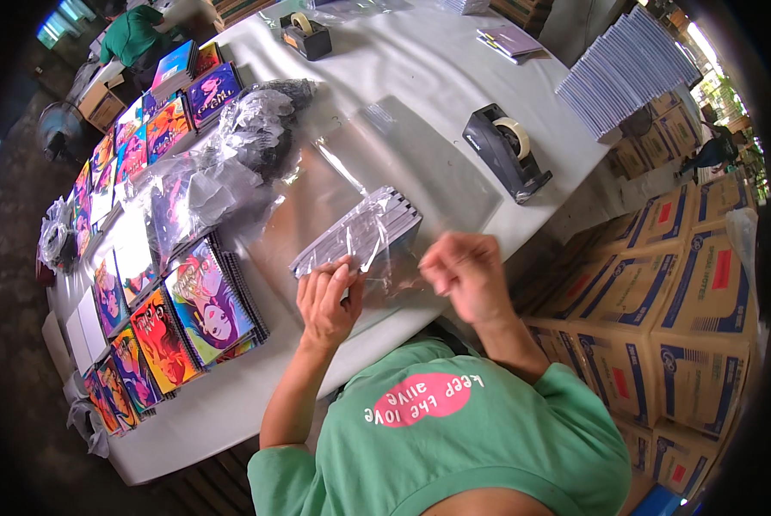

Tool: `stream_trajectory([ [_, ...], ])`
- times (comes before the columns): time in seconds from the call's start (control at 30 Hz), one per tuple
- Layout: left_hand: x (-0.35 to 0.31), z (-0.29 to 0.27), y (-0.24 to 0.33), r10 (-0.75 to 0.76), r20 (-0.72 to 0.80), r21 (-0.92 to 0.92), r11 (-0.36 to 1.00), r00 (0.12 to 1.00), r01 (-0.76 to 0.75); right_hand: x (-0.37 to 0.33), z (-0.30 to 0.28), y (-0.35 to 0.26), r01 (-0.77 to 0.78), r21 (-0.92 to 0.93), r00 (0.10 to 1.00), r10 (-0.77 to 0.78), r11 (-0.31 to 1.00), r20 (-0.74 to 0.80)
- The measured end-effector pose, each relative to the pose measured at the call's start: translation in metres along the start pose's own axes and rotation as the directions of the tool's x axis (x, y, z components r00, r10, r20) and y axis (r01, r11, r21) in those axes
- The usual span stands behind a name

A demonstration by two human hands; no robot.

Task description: The person picks up and arranges stacks of colorful spiral notebooks on a table and places them into plastic sleeves, using tape to secure the packaging.

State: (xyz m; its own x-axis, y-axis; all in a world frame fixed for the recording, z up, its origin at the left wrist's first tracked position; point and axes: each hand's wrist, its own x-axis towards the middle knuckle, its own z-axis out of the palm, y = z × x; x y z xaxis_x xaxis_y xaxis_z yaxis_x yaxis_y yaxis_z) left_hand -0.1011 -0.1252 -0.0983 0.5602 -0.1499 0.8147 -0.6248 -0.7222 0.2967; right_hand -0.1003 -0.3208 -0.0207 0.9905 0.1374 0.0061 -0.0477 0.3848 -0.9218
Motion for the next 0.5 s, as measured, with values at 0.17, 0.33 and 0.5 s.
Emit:
stream_trajectory([
  [0.17,0.000,-0.007,-0.002,0.111,0.082,0.083,0.990,0.990,-0.117,-0.003,0.031,0.051,-0.139,-0.325,0.986,0.100,0.935,-0.132],
  [0.33,0.018,-0.022,0.013,-0.177,0.254,0.287,0.953,0.951,0.101,-0.011,0.027,0.084,-0.161,-0.453,0.964,0.041,0.877,-0.263],
  [0.5,0.046,-0.053,0.003,-0.266,0.630,0.141,0.963,0.729,0.229,-0.006,0.016,0.112,-0.220,-0.360,0.932,0.086,0.907,-0.352],
])
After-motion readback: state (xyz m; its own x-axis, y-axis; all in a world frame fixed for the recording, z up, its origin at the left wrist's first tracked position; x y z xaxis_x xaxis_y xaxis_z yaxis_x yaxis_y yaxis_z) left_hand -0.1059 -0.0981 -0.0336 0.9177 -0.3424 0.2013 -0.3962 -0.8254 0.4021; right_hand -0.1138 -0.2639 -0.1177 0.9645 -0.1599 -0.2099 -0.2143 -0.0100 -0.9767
